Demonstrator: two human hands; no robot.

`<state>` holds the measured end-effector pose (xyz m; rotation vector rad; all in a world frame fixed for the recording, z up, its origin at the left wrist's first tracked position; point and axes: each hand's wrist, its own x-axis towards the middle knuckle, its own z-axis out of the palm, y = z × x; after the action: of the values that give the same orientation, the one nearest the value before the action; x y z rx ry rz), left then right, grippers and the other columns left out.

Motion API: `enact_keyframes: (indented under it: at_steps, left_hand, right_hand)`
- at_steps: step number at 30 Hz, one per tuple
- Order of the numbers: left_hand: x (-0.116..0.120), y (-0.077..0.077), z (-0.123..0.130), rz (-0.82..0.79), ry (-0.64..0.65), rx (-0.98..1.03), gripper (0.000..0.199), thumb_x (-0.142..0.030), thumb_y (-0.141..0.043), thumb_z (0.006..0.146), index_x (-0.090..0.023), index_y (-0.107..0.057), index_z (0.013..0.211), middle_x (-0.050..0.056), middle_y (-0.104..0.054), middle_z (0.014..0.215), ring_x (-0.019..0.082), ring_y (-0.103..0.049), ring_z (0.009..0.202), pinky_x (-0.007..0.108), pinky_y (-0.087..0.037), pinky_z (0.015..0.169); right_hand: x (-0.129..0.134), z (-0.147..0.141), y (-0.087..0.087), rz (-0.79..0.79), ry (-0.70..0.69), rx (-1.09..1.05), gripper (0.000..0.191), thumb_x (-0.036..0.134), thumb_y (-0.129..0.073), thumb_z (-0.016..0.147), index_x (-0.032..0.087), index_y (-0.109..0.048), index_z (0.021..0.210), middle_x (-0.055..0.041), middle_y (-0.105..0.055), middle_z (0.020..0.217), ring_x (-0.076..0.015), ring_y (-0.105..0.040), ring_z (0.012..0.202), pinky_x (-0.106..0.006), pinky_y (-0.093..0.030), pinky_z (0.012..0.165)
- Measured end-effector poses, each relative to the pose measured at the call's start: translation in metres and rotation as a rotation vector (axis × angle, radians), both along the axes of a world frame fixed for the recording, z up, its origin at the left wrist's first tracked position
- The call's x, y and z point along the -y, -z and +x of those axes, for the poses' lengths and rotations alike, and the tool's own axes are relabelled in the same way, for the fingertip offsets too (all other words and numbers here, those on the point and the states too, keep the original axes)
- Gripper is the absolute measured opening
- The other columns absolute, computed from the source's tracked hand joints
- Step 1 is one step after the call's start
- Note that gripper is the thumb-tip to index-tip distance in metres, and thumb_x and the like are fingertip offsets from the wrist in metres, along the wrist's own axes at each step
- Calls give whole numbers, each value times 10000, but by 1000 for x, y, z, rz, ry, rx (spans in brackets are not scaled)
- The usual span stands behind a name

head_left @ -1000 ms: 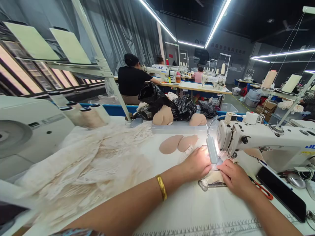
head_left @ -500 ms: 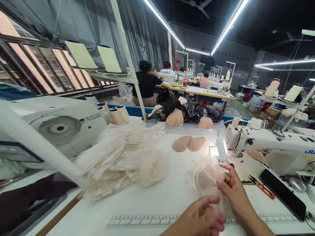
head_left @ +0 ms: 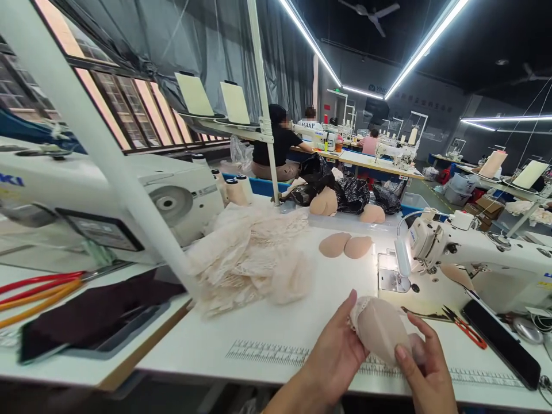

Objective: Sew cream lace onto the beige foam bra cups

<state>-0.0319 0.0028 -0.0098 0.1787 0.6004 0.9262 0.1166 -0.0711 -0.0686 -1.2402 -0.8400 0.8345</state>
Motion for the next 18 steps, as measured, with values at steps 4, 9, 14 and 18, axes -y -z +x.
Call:
enact_keyframes:
  at_steps: [4, 9, 14, 18]
  left_hand:
    - [3, -3, 5, 51, -130, -64, 78, -105, -762, 901, -80, -765, 974, 146, -769, 1096, 243, -731, 996, 324, -615, 919]
    - [2, -10, 7, -71, -165, -142, 74, -143, -728, 945, -91, -769, 978, 122, -760, 1042, 205, -712, 872, 312, -622, 814]
    - [3, -4, 6, 46, -80, -111, 195, -259, -848, 853, -108, -788, 961, 123, -770, 1028, 237, -719, 891, 309, -604, 769]
    - [3, 1, 5, 205, 2, -122, 378, -308, -973, 678, -107, -796, 945, 142, -786, 1013, 311, -727, 1015, 340, -582, 864]
  right_hand:
    - [3, -4, 6, 1, 2, -41, 733, 610, -817, 835, 251, -541, 1411, -7, -738, 898, -214, -683, 840, -316, -512, 841]
    - [4, -5, 8, -11, 12, -44, 737, 602, -819, 836, 226, -549, 1409, 20, -702, 783, -202, -659, 744, -310, -503, 787]
    - [4, -3, 7, -18, 27, -25, 750, 617, -826, 825, 228, -549, 1402, 22, -709, 784, -192, -654, 729, -295, -500, 784]
    - [3, -4, 7, -19, 2, -70, 754, 602, -842, 814, 255, -530, 1407, -28, -771, 1005, -195, -695, 830, -276, -514, 799]
